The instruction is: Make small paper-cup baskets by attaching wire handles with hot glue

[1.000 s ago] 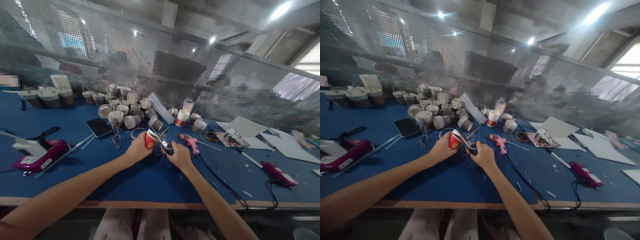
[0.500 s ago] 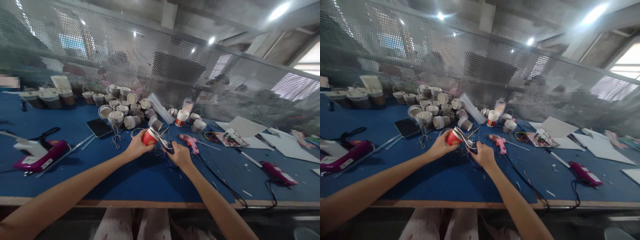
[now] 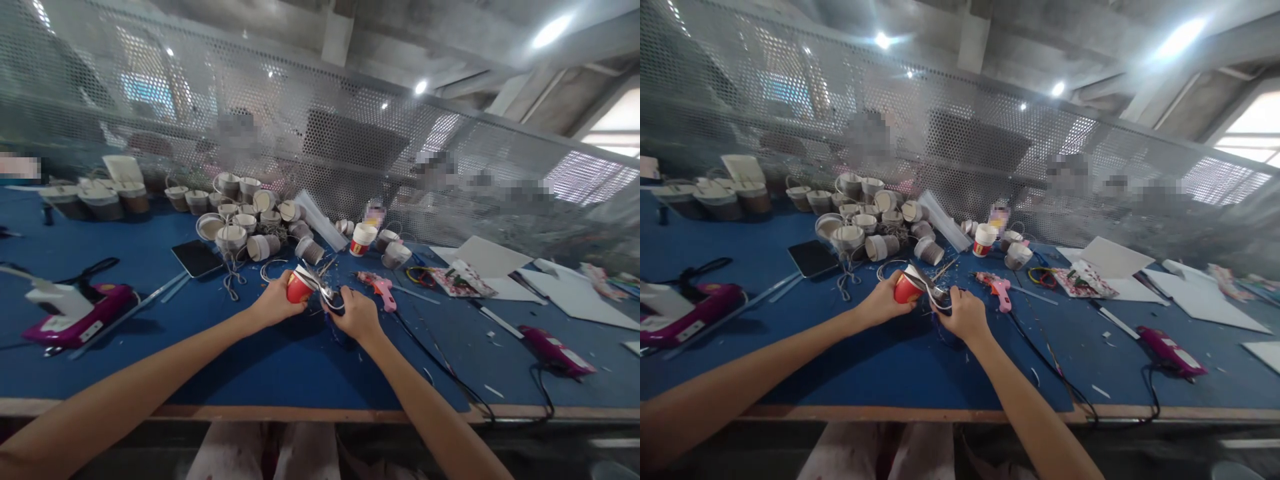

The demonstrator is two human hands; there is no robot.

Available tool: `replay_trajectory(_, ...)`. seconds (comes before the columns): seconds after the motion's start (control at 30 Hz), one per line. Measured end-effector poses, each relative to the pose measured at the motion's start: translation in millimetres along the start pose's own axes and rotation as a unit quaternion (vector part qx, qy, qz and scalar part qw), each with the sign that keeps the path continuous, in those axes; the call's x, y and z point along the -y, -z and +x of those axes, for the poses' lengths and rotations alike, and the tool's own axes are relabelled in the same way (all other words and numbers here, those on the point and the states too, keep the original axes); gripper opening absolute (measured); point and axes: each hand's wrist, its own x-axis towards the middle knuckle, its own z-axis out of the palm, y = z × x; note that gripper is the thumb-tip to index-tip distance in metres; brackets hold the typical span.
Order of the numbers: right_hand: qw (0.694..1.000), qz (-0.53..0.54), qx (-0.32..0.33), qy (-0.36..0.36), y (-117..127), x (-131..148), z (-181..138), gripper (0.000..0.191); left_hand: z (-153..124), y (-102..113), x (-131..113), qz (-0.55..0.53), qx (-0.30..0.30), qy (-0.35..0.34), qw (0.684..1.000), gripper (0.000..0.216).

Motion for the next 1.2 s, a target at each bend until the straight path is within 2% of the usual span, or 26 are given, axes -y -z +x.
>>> replay_trajectory(0.13, 1.0, -0.007, 0.008, 0.013, -3, -3, 0, 0.05, 4, 0, 7, 0.031, -0.008, 0.014, 0.999, 0.044)
replay_trajectory(0.33, 1.0, -0.013, 0.017, 0.008, -2, -3, 0, 0.051, 7, -3, 17, 0.074, -0.042, -0.003, 0.996, 0.049)
replay_trajectory(0.6, 1.0, -0.014, 0.02, -0.016, 2, 2, 0, 0.047, 1, -7, 13, 0.105, -0.047, -0.03, 0.993, 0.053)
replay_trajectory(0.93, 0.999, -0.025, -0.007, 0.02, 1, -5, 1, 0.048, 3, -9, 17, 0.145, -0.056, -0.036, 0.987, 0.062)
replay_trajectory(1.2, 1.0, -0.018, 0.022, -0.011, 4, -1, 2, 0.044, 1, -9, 17, 0.202, -0.091, -0.047, 0.974, 0.064)
